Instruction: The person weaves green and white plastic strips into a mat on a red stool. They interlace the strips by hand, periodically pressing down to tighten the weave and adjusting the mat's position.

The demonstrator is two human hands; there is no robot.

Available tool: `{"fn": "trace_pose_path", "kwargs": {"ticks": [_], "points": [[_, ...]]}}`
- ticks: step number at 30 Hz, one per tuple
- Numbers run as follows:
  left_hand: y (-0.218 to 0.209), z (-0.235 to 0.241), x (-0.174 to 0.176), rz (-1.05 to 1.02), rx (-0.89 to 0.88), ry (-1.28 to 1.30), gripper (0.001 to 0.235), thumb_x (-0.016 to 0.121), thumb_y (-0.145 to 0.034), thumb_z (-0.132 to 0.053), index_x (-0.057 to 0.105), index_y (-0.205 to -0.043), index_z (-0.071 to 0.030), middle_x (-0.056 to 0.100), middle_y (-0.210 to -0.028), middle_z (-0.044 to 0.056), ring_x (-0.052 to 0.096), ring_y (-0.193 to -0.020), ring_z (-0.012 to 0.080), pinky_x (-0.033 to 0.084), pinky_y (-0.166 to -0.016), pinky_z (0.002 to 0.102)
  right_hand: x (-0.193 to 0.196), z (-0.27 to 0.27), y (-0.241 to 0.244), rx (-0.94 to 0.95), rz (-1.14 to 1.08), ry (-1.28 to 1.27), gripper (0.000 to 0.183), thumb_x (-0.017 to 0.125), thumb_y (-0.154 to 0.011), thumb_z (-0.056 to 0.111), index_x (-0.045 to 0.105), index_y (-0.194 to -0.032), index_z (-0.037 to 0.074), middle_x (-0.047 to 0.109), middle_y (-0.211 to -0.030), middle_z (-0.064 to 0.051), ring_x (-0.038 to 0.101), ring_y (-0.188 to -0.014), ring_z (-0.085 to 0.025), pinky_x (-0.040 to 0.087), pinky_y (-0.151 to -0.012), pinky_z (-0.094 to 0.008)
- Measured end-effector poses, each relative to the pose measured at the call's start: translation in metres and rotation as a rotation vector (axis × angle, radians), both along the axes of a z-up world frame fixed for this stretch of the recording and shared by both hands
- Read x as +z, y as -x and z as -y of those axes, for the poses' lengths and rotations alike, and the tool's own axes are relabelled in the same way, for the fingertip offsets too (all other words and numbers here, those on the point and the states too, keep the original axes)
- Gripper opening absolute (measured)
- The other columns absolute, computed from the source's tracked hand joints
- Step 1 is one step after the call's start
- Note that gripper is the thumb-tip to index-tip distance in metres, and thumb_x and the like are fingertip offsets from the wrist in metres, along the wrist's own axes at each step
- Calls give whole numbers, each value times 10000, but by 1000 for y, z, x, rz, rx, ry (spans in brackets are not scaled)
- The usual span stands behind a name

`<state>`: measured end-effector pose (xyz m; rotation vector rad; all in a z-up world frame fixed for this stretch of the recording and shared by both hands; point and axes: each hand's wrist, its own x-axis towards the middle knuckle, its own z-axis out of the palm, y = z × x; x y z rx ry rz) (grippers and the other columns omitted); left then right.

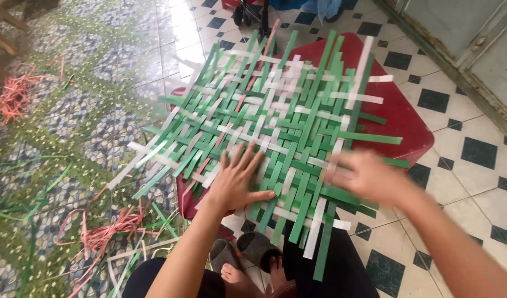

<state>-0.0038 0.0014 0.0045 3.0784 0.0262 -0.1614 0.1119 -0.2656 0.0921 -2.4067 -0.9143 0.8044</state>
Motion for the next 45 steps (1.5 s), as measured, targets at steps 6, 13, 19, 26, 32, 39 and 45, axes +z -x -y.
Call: {"fn": "trace_pose_path", "kwargs": {"ticks": [6,13,19,26,32,39,45], "points": [[9,2,5,-175,324,20,1296,534,-613,-904,182,-1548,-78,126,-1619,164,107,-1478,411,197,-1092,710,-82,-8,-60,100,384,217,889,319,-882,774,323,-1511,146,251,-1602,-105,186,-1487,-306,174,-1192,-527],[8,-33,18,-171,278,-14,1213,682,-522,-833,316,-1519,-247,270,-1596,91,185,-1475,380,162,-1073,757,-69,-7,-2,213,430,441,987,178,-876,835,192,-1529,96,176,-1610,-163,170,-1485,-358,184,-1180,-580],[8,-72,0,-72,426,-162,993,796,-495,-729,533,-1375,-352,401,-1537,104,316,-1434,382,269,-1008,760,-31,-14,21,379,305,447,896,218,-900,808,316,-1483,136,406,-1491,-139,328,-1432,-279,227,-1168,-552],[-10,-15,-17,166,409,0,556,578,-894,-355,471,-1419,-204,359,-1518,208,337,-1401,396,348,-994,666,-89,-55,-54,102,528,-75,594,420,-928,626,562,-1312,196,616,-1260,-64,530,-1214,-274,407,-1042,-484],[-8,22,-13,50,514,187,738,232,-990,-553,189,-1546,-70,72,-1614,235,45,-1488,408,15,-1112,699,-94,-71,-36,63,584,153,1004,137,-854,859,316,-1509,119,228,-1604,-166,127,-1493,-372,112,-1189,-560],[-18,31,-29,84,505,153,684,180,-1005,-496,200,-1546,-77,87,-1631,160,22,-1481,421,-37,-1086,715,-98,-75,-23,44,576,161,1006,108,-868,838,255,-1529,94,187,-1609,-171,103,-1479,-405,72,-1189,-570],[-8,9,-10,-78,373,265,888,415,-873,-662,180,-1563,-155,62,-1647,55,-30,-1483,433,5,-1088,751,-99,-71,-24,139,581,184,1061,178,-820,892,214,-1546,119,152,-1617,-176,102,-1478,-423,34,-1171,-612]]}}
